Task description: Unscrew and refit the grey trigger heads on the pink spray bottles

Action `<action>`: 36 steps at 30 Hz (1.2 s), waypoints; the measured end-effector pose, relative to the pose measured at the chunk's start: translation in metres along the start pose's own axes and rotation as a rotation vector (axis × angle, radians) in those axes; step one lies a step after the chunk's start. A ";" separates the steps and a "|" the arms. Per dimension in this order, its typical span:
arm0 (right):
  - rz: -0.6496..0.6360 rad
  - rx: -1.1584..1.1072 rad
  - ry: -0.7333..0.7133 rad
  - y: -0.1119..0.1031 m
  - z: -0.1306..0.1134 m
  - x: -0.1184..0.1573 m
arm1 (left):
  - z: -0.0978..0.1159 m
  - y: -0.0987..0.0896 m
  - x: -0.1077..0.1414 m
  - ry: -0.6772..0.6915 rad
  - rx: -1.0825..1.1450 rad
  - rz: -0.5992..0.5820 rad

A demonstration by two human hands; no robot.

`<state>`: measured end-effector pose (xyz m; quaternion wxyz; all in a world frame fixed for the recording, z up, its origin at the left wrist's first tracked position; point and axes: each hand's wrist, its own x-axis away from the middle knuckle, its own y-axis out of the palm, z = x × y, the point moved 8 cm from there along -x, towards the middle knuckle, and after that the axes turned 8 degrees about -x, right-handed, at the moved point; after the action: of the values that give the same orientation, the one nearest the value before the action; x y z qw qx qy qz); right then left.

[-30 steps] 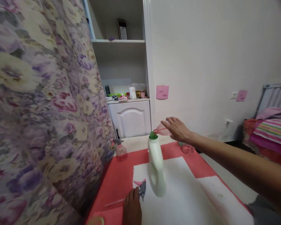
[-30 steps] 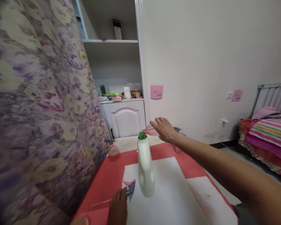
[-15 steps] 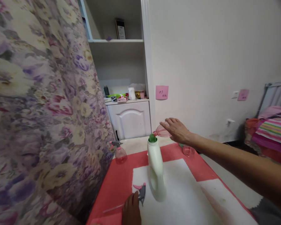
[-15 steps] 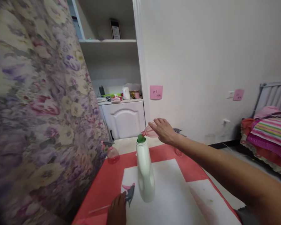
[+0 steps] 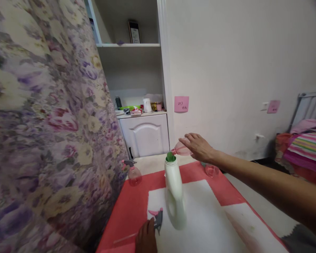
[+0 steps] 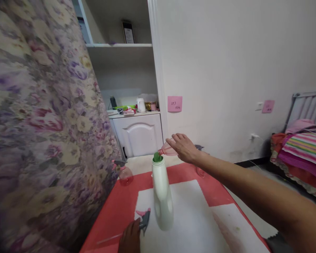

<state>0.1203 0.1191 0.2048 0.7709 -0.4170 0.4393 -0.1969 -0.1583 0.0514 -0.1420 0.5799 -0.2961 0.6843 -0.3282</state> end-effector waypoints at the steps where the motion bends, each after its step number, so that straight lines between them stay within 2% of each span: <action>1: 0.000 0.000 -0.002 0.000 0.000 0.000 | 0.000 0.000 0.000 0.001 0.002 0.007; 12: -0.001 -0.019 -0.021 0.002 0.002 -0.006 | 0.000 0.002 -0.001 -0.006 0.020 -0.031; 19: 0.000 -0.044 -0.028 0.001 0.002 -0.007 | -0.001 0.004 0.001 0.005 0.007 -0.014; 28: -0.013 -0.035 -0.049 0.003 0.003 -0.007 | 0.001 -0.003 0.000 0.028 -0.002 0.080; 36: -0.007 -0.013 -0.050 0.000 0.003 -0.005 | 0.001 -0.002 -0.001 0.002 0.019 0.014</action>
<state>0.1198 0.1242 0.2081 0.7783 -0.4285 0.4195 -0.1862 -0.1575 0.0508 -0.1404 0.5842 -0.2852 0.6839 -0.3310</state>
